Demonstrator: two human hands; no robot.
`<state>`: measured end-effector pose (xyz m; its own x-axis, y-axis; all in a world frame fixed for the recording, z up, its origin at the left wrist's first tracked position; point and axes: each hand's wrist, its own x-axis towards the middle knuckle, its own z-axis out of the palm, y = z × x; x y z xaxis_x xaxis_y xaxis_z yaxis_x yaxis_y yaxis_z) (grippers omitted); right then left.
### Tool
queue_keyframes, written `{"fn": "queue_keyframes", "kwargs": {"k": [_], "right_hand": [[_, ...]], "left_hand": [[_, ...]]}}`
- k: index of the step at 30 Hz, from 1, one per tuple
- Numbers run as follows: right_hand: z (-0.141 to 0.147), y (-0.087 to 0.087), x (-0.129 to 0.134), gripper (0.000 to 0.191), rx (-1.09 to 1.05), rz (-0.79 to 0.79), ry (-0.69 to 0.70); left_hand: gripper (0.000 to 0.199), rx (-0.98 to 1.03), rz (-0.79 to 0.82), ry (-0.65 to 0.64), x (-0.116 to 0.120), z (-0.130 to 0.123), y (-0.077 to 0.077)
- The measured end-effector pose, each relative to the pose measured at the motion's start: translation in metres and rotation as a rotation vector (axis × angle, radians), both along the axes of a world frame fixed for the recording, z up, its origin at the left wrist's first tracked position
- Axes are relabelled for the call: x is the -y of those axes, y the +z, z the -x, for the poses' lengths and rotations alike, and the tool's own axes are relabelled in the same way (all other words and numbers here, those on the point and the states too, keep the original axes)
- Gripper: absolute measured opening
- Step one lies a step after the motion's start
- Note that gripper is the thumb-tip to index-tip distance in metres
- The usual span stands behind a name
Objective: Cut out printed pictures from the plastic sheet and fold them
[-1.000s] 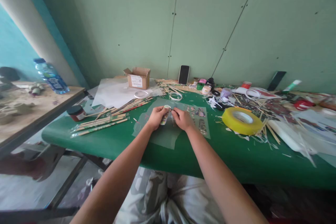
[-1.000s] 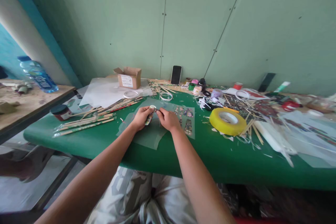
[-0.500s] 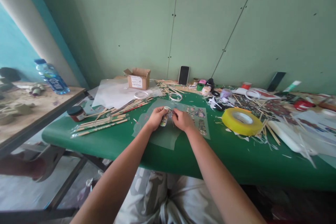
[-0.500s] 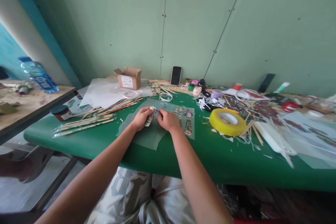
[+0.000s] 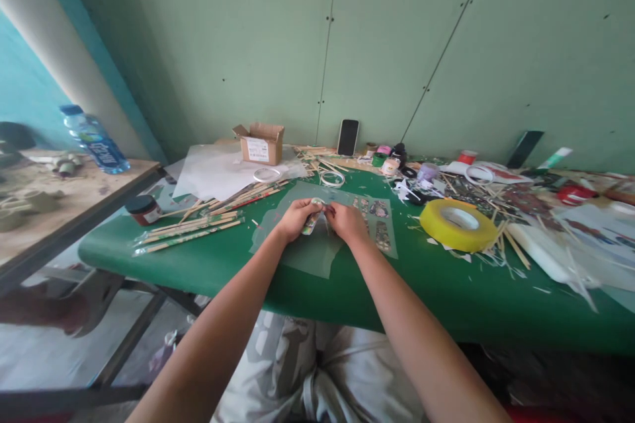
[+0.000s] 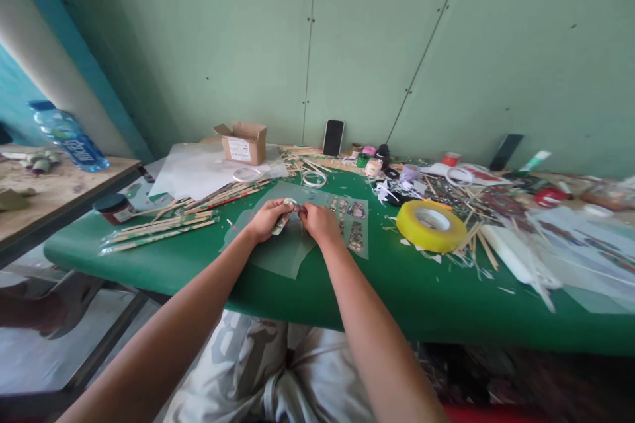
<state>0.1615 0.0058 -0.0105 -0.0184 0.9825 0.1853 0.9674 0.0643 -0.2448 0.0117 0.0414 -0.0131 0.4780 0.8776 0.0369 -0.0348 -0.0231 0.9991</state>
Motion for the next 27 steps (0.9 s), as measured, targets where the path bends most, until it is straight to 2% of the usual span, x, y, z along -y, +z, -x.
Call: {"fn": "queue_keyframes", "kwargs": {"k": [9,14,27], "right_hand": [[0.0013,0.0032,-0.0005,0.028,0.005,0.016,-0.009],[-0.0022,0.0027,0.0009,0.028,0.012,0.008,-0.048],[-0.0015,0.0006,0.0017,0.027,0.023,0.044,0.007]], "left_hand": [[0.023,-0.055,0.002,-0.09,0.0056,-0.0009,-0.0005],[0.024,-0.013,-0.005,-0.072,0.004,-0.0017,-0.0028],[0.024,-0.008,-0.011,-0.119,0.0026,0.0014,-0.0014]]}}
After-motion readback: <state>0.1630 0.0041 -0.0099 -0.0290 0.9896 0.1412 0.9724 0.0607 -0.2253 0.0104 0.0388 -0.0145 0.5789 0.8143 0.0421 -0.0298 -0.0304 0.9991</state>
